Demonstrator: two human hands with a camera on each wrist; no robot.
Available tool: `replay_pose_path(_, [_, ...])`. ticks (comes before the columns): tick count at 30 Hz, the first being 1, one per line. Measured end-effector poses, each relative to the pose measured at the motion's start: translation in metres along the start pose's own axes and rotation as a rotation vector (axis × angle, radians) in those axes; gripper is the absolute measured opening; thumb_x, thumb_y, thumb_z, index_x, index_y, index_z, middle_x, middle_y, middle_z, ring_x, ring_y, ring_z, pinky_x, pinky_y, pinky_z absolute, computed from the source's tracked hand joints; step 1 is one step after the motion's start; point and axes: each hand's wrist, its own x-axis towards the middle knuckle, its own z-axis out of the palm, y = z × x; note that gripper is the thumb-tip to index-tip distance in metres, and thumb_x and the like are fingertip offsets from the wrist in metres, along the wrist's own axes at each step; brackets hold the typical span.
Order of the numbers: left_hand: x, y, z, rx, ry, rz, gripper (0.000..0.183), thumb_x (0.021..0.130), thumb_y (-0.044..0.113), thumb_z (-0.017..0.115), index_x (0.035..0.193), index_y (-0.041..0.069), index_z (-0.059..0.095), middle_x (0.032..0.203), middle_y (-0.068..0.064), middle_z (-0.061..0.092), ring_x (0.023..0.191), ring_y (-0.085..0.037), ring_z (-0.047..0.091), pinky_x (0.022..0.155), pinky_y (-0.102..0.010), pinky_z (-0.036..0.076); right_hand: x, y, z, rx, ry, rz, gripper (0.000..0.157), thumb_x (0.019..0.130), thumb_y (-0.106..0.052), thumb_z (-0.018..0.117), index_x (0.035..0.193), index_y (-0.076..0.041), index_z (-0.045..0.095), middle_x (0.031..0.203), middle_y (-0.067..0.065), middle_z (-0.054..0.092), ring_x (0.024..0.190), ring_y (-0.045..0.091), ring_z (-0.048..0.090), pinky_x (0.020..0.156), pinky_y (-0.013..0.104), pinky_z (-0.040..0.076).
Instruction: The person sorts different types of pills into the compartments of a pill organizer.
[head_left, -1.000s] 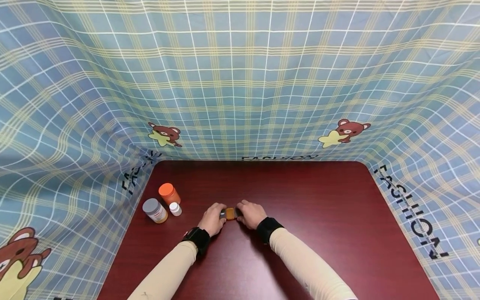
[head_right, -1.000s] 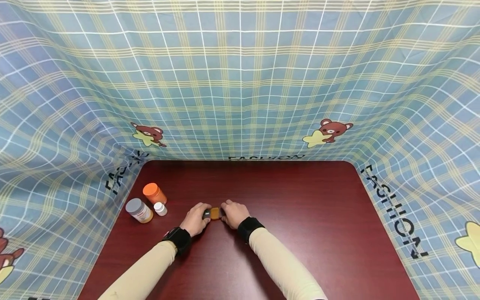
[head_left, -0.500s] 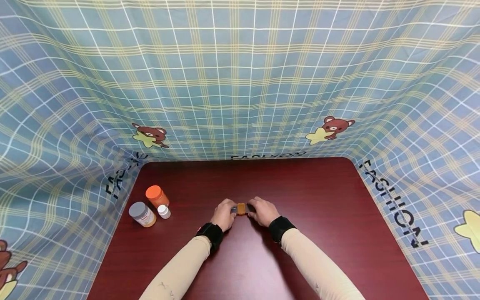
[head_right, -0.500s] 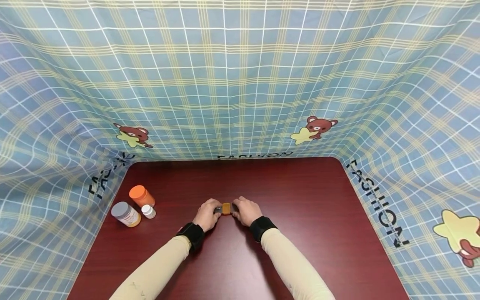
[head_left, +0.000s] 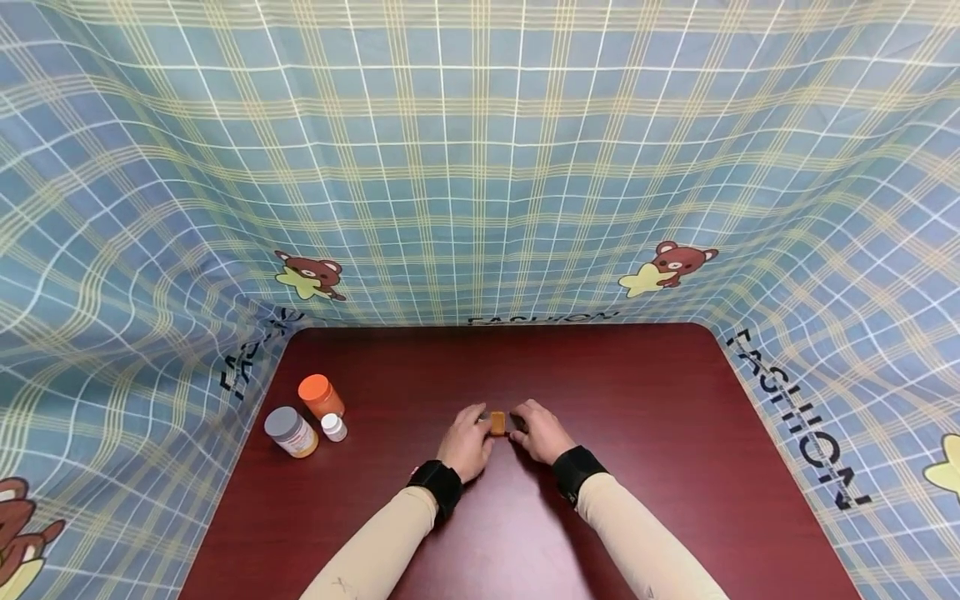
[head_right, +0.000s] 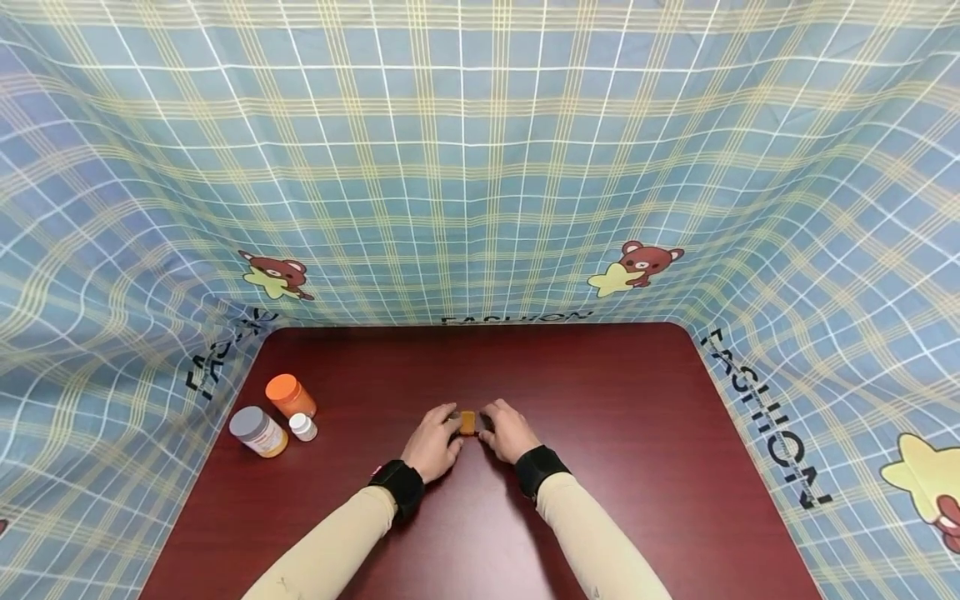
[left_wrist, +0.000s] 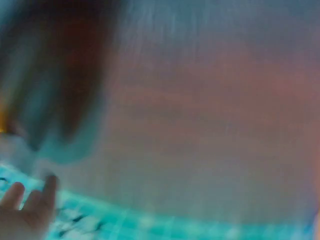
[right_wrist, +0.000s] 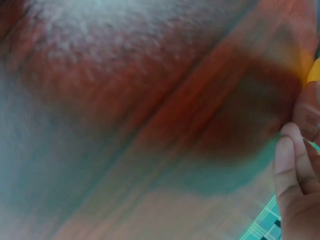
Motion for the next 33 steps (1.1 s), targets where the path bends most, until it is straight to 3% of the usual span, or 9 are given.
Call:
replay_pose_path(3, [-0.004, 0.007, 0.0, 0.169, -0.022, 0.11, 0.043, 0.079, 0.026, 0.072, 0.118, 0.007, 0.066, 0.133, -0.014, 0.053, 0.125, -0.032, 0.048, 0.099, -0.042, 0.042, 0.0, 0.0, 0.002, 0.008, 0.016, -0.01, 0.033, 0.08, -0.014, 0.077, 0.109, -0.004, 0.065, 0.099, 0.005, 0.06, 0.084, 0.016, 0.058, 0.074, 0.036, 0.049])
replay_pose_path(5, [-0.006, 0.013, 0.001, 0.211, -0.039, 0.139, 0.05, 0.079, 0.03, 0.07, 0.122, 0.007, 0.064, 0.133, -0.012, 0.054, 0.124, -0.03, 0.049, 0.1, -0.04, 0.042, -0.001, 0.001, 0.002, 0.006, 0.032, -0.006, 0.033, 0.079, -0.013, 0.078, 0.108, -0.004, 0.066, 0.098, 0.004, 0.061, 0.083, 0.016, 0.058, 0.074, 0.035, 0.049])
replay_pose_path(11, [-0.013, 0.021, 0.004, 0.201, -0.06, 0.053, 0.052, 0.081, 0.035, 0.067, 0.124, 0.007, 0.062, 0.132, -0.01, 0.055, 0.122, -0.026, 0.051, 0.099, -0.034, 0.043, -0.003, -0.001, 0.005, -0.081, 0.02, -0.121, 0.034, 0.081, -0.012, 0.074, 0.113, -0.005, 0.065, 0.112, 0.008, 0.062, 0.1, 0.024, 0.061, 0.085, 0.04, 0.05])
replay_pose_path(14, [-0.016, 0.023, 0.006, 0.201, -0.056, 0.042, 0.054, 0.079, 0.034, 0.068, 0.125, 0.006, 0.061, 0.133, -0.011, 0.055, 0.123, -0.026, 0.05, 0.1, -0.034, 0.042, -0.003, -0.001, 0.006, -0.125, 0.028, -0.18, 0.033, 0.082, -0.011, 0.073, 0.114, -0.005, 0.066, 0.117, 0.009, 0.063, 0.106, 0.026, 0.061, 0.088, 0.04, 0.05])
replay_pose_path(19, [-0.013, 0.023, 0.007, 0.164, -0.022, 0.043, 0.055, 0.076, 0.032, 0.069, 0.123, 0.006, 0.062, 0.131, -0.011, 0.056, 0.121, -0.026, 0.052, 0.099, -0.033, 0.043, -0.003, -0.002, 0.006, -0.127, 0.082, -0.171, 0.031, 0.078, -0.008, 0.076, 0.108, -0.005, 0.069, 0.113, 0.009, 0.065, 0.104, 0.025, 0.062, 0.087, 0.04, 0.05])
replay_pose_path(26, [-0.014, 0.02, 0.006, 0.106, -0.054, 0.013, 0.055, 0.077, 0.03, 0.068, 0.126, 0.007, 0.061, 0.134, -0.01, 0.054, 0.122, -0.026, 0.051, 0.097, -0.036, 0.045, -0.002, -0.004, 0.006, -0.069, 0.08, -0.157, 0.03, 0.078, -0.005, 0.075, 0.107, -0.004, 0.069, 0.113, 0.012, 0.066, 0.104, 0.028, 0.062, 0.088, 0.043, 0.049])
replay_pose_path(33, [-0.015, 0.015, 0.006, 0.066, -0.03, 0.027, 0.055, 0.076, 0.023, 0.069, 0.127, 0.006, 0.06, 0.135, -0.009, 0.053, 0.125, -0.026, 0.048, 0.099, -0.036, 0.043, -0.001, -0.002, 0.009, -0.102, 0.129, -0.17, 0.03, 0.076, -0.007, 0.076, 0.106, -0.005, 0.07, 0.111, 0.009, 0.066, 0.101, 0.026, 0.063, 0.085, 0.041, 0.051])
